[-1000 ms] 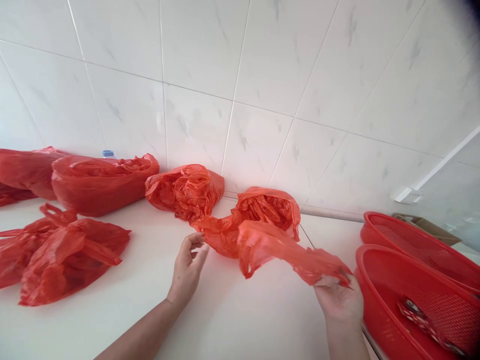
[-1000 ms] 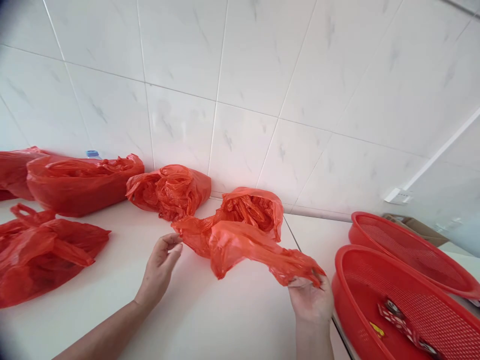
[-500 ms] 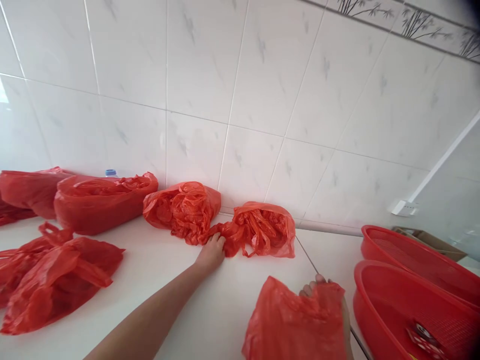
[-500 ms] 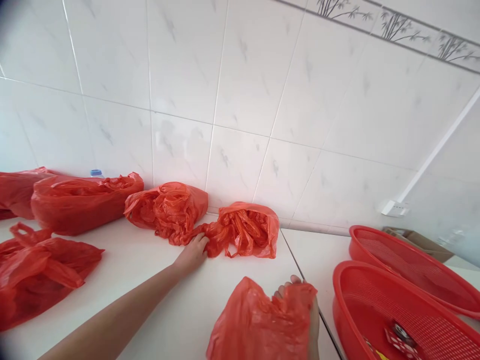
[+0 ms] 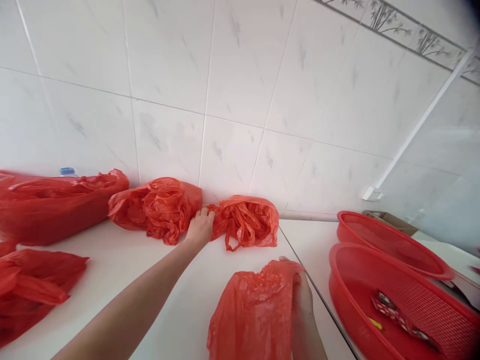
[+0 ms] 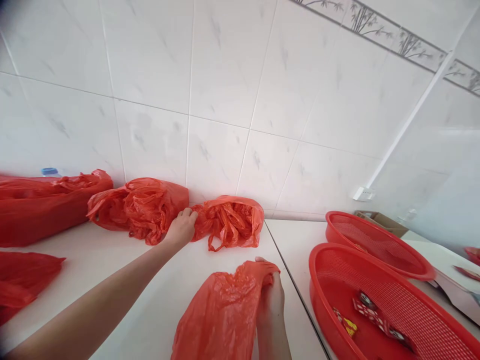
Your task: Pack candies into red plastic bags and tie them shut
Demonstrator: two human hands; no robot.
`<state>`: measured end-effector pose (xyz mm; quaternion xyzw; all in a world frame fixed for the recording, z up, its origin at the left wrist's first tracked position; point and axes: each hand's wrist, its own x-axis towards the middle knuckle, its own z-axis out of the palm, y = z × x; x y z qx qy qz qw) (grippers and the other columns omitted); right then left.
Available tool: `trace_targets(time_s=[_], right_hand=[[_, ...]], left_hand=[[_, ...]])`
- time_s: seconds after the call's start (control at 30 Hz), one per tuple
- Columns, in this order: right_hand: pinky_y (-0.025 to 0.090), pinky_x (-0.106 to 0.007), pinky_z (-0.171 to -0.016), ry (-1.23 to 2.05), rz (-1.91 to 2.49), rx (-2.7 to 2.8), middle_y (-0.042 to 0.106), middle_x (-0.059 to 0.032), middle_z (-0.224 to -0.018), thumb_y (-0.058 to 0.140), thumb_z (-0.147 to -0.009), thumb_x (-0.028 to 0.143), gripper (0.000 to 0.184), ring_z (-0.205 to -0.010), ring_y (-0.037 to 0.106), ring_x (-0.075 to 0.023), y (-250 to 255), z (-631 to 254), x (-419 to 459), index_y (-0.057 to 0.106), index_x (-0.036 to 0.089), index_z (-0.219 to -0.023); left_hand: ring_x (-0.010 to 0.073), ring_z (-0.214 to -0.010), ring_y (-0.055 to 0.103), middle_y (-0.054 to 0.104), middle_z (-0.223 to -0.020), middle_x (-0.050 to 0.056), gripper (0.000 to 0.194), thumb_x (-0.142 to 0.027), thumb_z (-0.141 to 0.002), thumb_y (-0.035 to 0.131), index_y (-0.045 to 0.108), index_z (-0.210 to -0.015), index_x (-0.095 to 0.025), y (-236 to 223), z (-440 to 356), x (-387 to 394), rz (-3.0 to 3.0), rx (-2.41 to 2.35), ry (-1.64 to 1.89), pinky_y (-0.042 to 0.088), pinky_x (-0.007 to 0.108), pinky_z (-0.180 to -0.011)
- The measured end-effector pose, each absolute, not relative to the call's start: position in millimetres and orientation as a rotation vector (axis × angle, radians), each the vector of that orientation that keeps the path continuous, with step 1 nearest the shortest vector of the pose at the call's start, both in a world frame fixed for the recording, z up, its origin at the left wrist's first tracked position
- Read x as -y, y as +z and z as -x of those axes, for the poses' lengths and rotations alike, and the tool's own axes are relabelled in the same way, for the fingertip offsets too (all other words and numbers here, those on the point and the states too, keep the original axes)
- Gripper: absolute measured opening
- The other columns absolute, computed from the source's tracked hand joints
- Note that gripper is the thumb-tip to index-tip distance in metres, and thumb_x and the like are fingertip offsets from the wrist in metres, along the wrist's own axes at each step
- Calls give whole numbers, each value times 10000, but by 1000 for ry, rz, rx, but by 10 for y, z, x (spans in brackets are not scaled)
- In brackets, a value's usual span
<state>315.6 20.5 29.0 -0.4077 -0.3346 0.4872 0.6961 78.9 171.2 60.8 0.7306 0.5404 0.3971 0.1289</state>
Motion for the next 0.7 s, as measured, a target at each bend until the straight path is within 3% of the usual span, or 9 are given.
trace_targets(time_s=[0.1, 0.17, 0.23, 0.33, 0.43, 0.53, 0.7], right_hand=[[492, -292, -557, 1156, 854, 596, 679, -23, -767, 574, -755, 426, 228, -692, 632, -193, 318, -3117, -236, 631, 207, -778], [494, -287, -580, 1183, 807, 562, 687, -21, -814, 573, -764, 408, 240, -699, 625, -182, 336, -3086, -236, 647, 202, -862], [496, -287, -595, 1217, 785, 595, 694, -26, -864, 571, -786, 410, 264, -719, 626, -179, 355, -3053, -216, 655, 207, -932], [497, -273, -612, 1234, 775, 650, 696, -17, -931, 598, -799, 397, 242, -799, 634, -178, 388, -3006, -171, 656, 233, -967], [489, -247, -616, 1254, 732, 696, 691, -7, -905, 667, -760, 327, 181, -787, 629, -158, 412, -2968, -140, 657, 225, -910], [506, -282, -678, 1290, 724, 682, 687, -20, -870, 684, -734, 300, 177, -787, 632, -167, 407, -2964, -144, 644, 207, -880], [506, -293, -767, 1291, 691, 603, 663, 4, -981, 654, -731, 359, 309, -884, 620, -151, 351, -3061, -192, 594, 271, -1021]], left_hand=[[219, -932, 580, 618, -1011, 78, 108, -248, -841, 584, 625, -930, -202, 751, -924, -1187, -2129, -1382, 1186, 443, 332, -805], [188, -697, 573, 620, -773, 17, 73, -290, -784, 634, 618, -834, -238, 786, -1032, -754, -2121, -1240, 1150, 414, 275, -636], [171, -553, 493, 576, -644, -19, 246, -343, -661, 746, 618, -859, -270, 765, -1138, -369, -2020, -1060, 1100, 329, 254, -534], [168, -534, 446, 591, -712, -4, 467, -220, -463, 832, 641, -885, -283, 662, -1256, -65, -1898, -1036, 1130, 258, 258, -512], [172, -513, 457, 581, -659, -6, 441, -93, -554, 688, 661, -955, -274, 543, -1250, -82, -1855, -1093, 1150, 267, 263, -515], [173, -537, 513, 578, -590, -25, 426, -78, -640, 569, 662, -1008, -271, 469, -1115, -202, -1795, -1083, 1121, 335, 254, -547], [98, -429, 430, 534, -530, -49, 63, -259, -695, 650, 639, -723, -204, 484, -828, -272, -1350, -1042, 958, 290, 196, -436]])
